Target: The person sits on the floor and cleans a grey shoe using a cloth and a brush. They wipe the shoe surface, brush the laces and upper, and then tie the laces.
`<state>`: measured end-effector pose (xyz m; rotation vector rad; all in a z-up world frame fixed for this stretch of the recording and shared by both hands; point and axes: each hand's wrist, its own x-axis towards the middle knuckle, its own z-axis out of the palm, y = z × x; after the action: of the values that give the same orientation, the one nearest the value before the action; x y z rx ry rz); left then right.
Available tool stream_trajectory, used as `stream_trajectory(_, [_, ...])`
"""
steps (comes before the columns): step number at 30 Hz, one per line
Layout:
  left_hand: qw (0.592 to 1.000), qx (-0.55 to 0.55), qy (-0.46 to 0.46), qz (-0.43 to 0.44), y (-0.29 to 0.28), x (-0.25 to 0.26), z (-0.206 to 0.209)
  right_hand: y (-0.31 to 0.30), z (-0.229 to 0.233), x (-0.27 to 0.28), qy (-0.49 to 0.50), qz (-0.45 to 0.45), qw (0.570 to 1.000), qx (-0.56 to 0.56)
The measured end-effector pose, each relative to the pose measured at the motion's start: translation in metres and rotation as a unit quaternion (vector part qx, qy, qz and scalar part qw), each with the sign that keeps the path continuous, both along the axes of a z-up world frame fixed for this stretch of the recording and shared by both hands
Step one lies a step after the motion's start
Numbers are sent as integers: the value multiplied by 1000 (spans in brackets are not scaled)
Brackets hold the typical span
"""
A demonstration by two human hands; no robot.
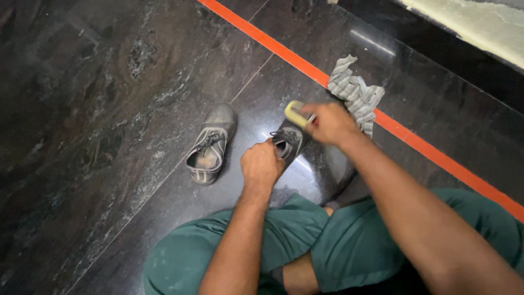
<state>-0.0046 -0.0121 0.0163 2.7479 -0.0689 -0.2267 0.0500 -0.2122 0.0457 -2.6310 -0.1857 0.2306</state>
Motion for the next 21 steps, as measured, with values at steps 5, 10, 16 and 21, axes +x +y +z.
stream_trajectory(5, [1000,10,3,15,-4,2,8,-12,-1,1,-22,73,996,54])
stream_trajectory(10, [999,-29,11,45,-5,-2,21,-34,-12,5,58,-53,993,93])
stream_trajectory(16, [998,-46,-49,18,-9,-8,22,-54,-22,14,84,-69,973,205])
stream_trajectory(21, [999,9,-50,-1,-15,4,8,-74,-18,21,127,-184,915,337])
